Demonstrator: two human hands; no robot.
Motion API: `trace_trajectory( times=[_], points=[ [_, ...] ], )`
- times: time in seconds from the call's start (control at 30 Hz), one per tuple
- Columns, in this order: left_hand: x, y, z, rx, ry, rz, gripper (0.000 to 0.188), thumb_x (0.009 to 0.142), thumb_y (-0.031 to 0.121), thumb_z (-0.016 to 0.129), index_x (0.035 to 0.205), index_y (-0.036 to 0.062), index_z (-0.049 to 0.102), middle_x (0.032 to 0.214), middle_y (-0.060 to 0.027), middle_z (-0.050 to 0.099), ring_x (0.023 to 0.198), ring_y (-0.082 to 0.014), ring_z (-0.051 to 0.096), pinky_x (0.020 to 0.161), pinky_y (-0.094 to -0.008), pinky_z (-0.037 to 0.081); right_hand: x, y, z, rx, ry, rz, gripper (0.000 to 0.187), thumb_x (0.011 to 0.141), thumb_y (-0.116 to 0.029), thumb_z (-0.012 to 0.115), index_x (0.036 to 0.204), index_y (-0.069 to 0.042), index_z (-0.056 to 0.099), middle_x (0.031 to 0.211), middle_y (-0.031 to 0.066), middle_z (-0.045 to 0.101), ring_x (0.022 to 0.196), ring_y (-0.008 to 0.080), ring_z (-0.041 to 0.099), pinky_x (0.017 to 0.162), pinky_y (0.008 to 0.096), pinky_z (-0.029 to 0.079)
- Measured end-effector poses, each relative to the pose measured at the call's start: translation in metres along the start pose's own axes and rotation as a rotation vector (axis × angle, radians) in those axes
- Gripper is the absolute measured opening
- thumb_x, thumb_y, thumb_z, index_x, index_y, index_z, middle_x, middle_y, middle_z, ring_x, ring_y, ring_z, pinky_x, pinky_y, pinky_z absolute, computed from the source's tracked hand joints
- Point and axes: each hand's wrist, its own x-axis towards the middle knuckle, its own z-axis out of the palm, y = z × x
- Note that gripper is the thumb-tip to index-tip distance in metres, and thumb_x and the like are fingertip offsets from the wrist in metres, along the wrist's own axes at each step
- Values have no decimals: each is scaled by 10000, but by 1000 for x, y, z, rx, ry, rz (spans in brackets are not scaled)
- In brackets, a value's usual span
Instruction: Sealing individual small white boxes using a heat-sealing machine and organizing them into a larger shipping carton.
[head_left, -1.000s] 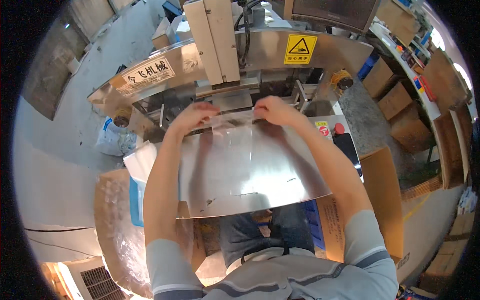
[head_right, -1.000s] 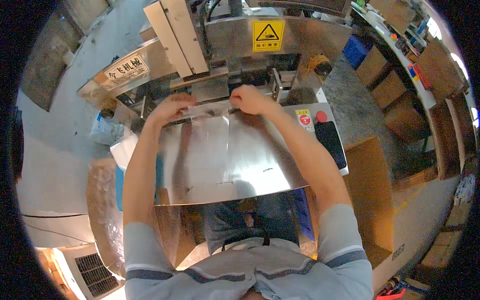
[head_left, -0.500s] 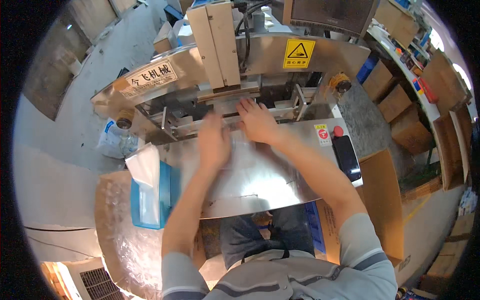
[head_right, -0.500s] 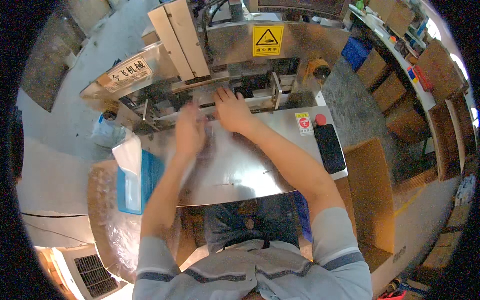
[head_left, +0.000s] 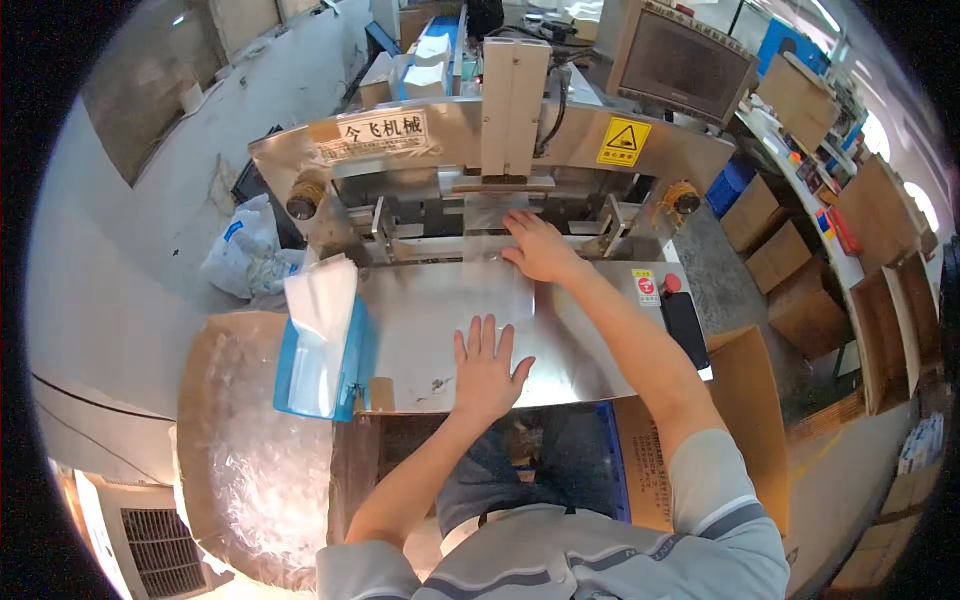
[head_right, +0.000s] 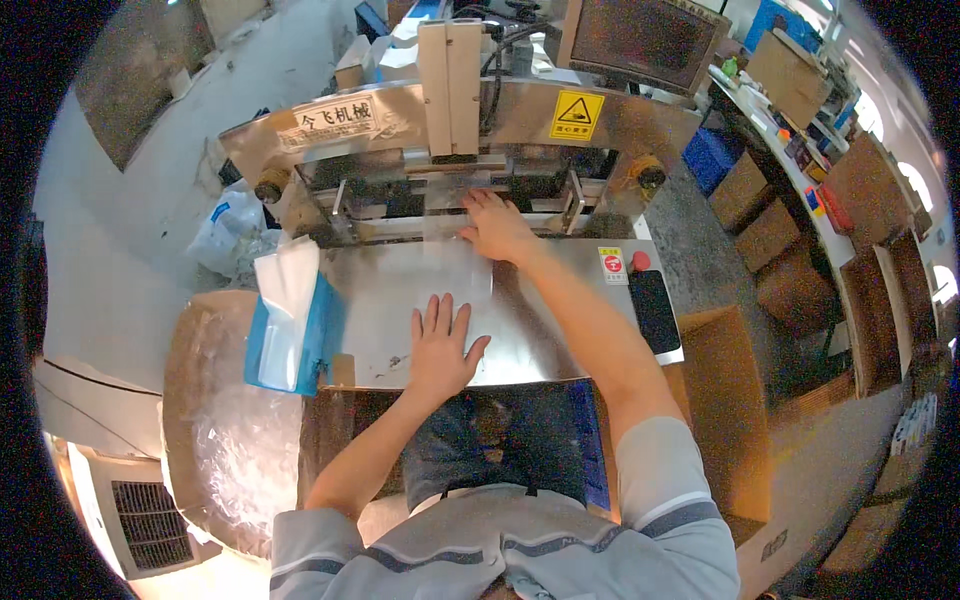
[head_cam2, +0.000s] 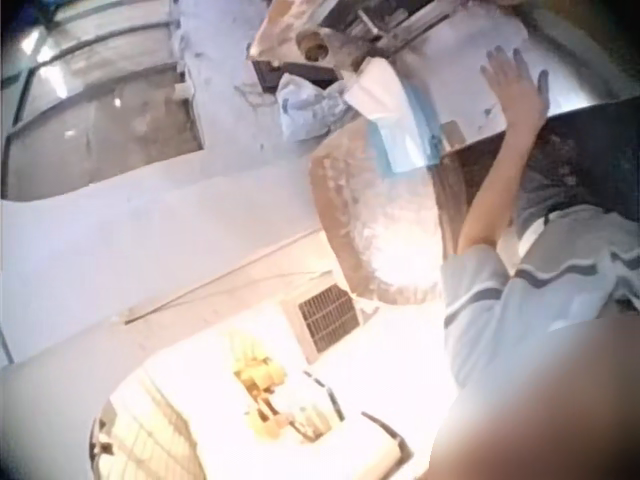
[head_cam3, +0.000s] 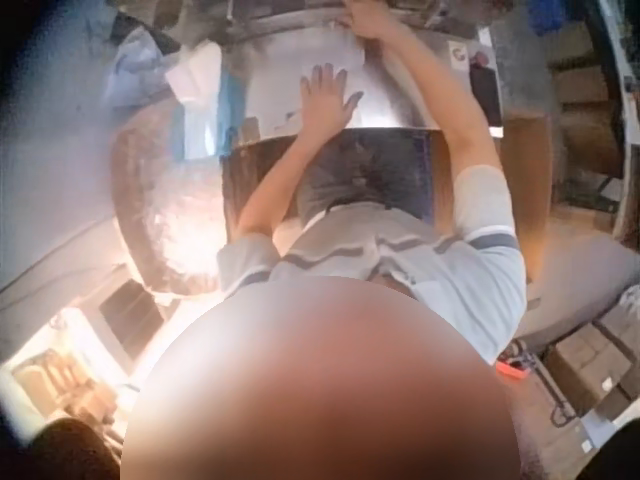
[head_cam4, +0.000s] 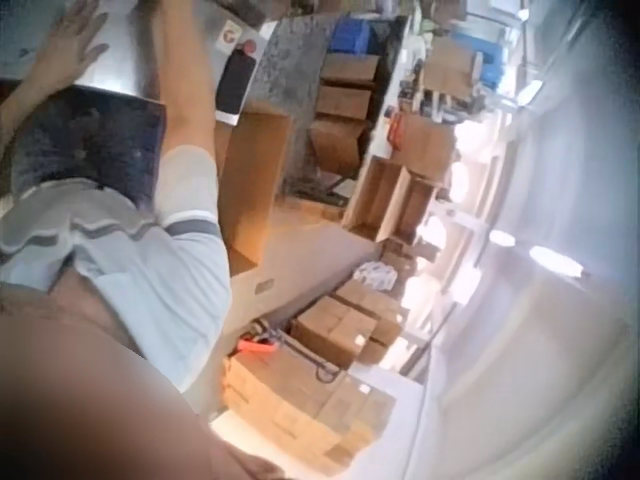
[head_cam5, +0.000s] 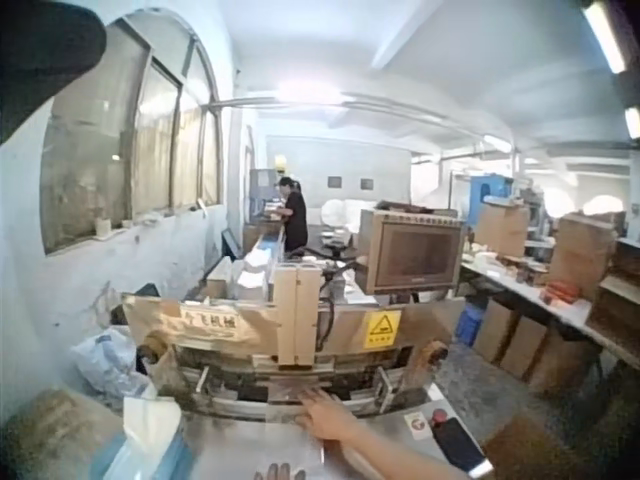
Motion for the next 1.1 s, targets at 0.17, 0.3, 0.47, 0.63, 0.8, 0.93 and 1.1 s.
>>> trace_trajectory(
  times=[0.17, 0.3, 0.47, 0.63, 0.8, 0.93, 1.1],
  points=[
    [0, 3, -1, -16, 13, 21, 582, 928, 428, 622, 1328, 9, 563, 1436, -269, 454, 1380, -456, 365, 1128, -649, 224, 1, 3, 0, 1, 36, 7, 611, 932, -353, 616, 1423, -22, 465, 1545, 186, 389, 1420, 360, 381, 1119, 527, 367],
    [-1, -1, 0, -16, 20, 21, 578, 927, 411, 631, 1324, -3, 560, 1424, -259, 468, 1371, -441, 381, 1124, -652, 228, 11, -4, -14, 10, 149, -42, 549, 944, -357, 600, 1354, -2, 514, 1330, 220, 582, 1233, 385, 548, 1027, 520, 430],
    [1, 0, -1, -36, 8, 44, 567, 918, 372, 657, 1330, -2, 549, 1392, -233, 494, 1340, -417, 415, 1118, -647, 243, 19, -5, -22, -48, 187, 1, 532, 959, -373, 576, 1330, 6, 529, 1178, 216, 671, 1126, 403, 610, 983, 521, 448],
    [5, 0, -9, -226, 206, -78, 709, 869, 293, 738, 1423, -17, 421, 1435, -245, 432, 1353, -439, 386, 1117, -624, 273, 26, -2, -22, -70, 161, 10, 557, 993, -426, 502, 1347, 4, 516, 1184, 233, 668, 1165, 405, 599, 1001, 573, 418],
    [1, -6, -12, -254, 332, -195, 772, 882, 291, 723, 1460, -43, 335, 1490, -295, 340, 1401, -494, 296, 1145, -610, 232, 31, -7, -30, -51, 64, 59, 578, 998, -453, 474, 1361, -6, 513, 1196, 239, 664, 1197, 410, 588, 1036, 588, 394],
    [-1, -10, -10, -289, 332, -219, 806, 905, 281, 695, 1480, -83, 262, 1513, -316, 300, 1424, -510, 252, 1162, -606, 196, 35, -5, -35, -17, -4, 104, 602, 998, -467, 461, 1386, -9, 507, 1221, 259, 646, 1191, 424, 592, 1055, 581, 385],
    [-1, -7, -10, -316, 333, -214, 791, 919, 277, 677, 1481, -90, 258, 1511, -318, 307, 1425, -504, 255, 1169, -596, 193, -1, 22, -28, 235, 233, 18, 623, 997, -419, 503, 1452, 0, 434, 1316, 284, 587, 1194, 435, 587, 1073, 499, 405]
  ],
)
